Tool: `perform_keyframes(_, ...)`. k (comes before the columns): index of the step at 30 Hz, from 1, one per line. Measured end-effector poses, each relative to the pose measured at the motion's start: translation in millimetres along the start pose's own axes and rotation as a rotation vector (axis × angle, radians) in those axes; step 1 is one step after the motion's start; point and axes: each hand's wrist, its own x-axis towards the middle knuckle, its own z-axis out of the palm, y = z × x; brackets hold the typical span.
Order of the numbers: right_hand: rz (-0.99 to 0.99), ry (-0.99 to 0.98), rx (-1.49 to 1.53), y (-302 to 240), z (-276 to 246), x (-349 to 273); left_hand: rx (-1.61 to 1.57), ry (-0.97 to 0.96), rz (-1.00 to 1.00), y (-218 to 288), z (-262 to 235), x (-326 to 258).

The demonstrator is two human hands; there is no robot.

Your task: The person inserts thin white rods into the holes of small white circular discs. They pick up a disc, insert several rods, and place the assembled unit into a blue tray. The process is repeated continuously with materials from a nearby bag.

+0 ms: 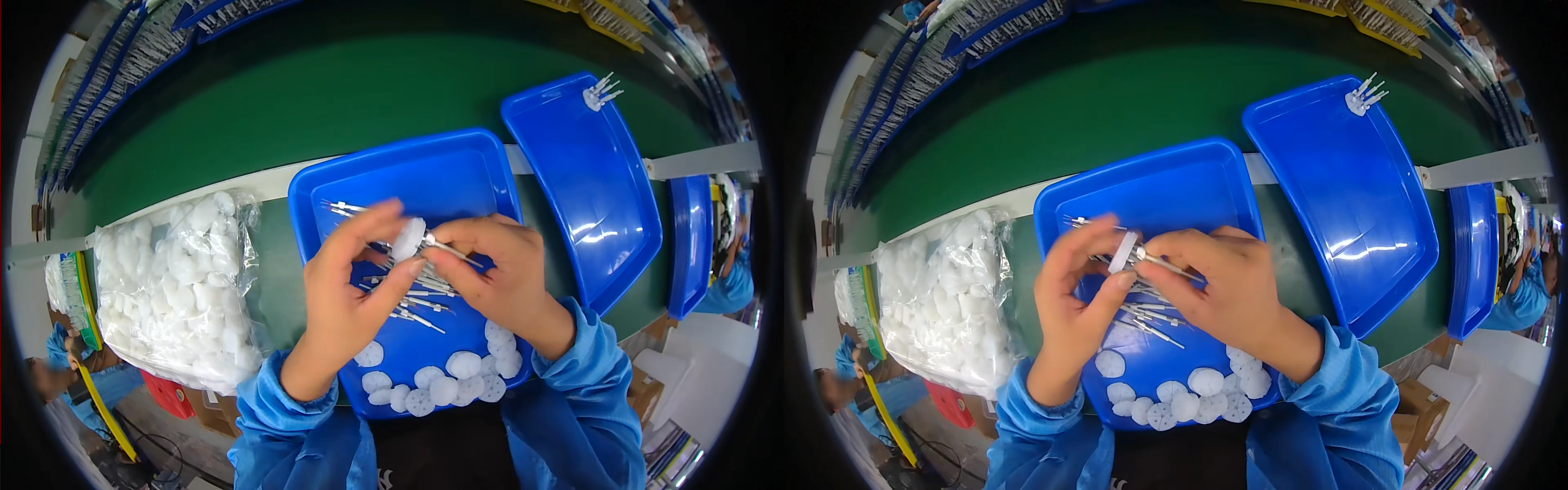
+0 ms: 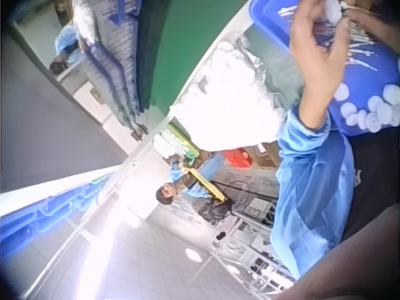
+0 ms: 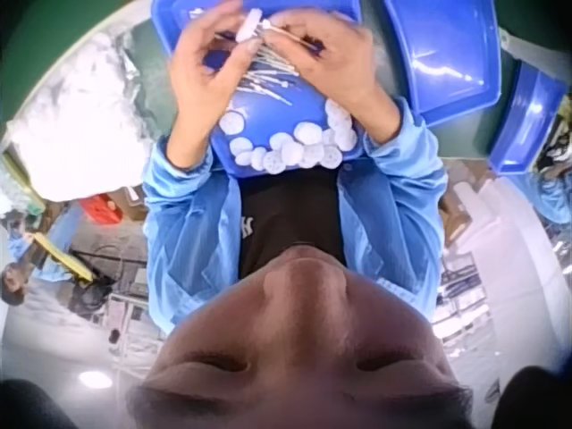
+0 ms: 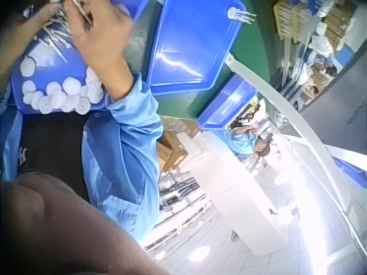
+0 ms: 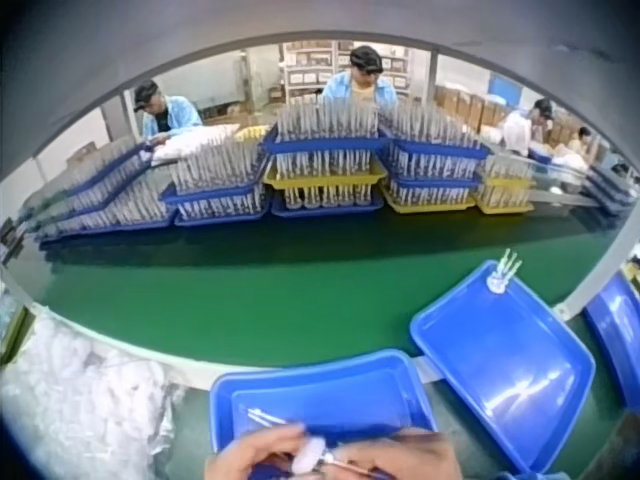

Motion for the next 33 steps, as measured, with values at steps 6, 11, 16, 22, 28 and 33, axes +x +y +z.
perform_keyframes(6, -0.008, 0.008, 0.275, 4.8, -3.2, 10.9, 0.257, -0.005, 0.259, 1.7, -4.3, 4.2)
perform_keyframes(11, 0.034, -0.081, 0.312, 8.0, 1.1, 4.2, 0.387, 0.019, 0.399, 2.8, -1.4, 3.1)
perform_keyframes(16, 0.090, -0.067, 0.395, 2.6, 7.0, 2.5, 0.459, 0.048, 0.474, -1.7, 1.1, 0.5)
perform_keyframes(22, 0.060, -0.090, 0.373, 2.4, 4.4, 3.5, 0.499, 0.050, 0.518, -2.2, 2.3, -0.7)
perform_keyframes(28, 0.081, -0.139, 0.618, 13.7, 6.1, -0.5, 0.448, 0.073, 0.530, -3.2, 2.9, 0.7)
perform_keyframes(33, 0.070, -0.115, 0.632, 9.1, 8.5, 1.1, 0.467, 0.058, 0.554, -3.7, 0.4, 0.4)
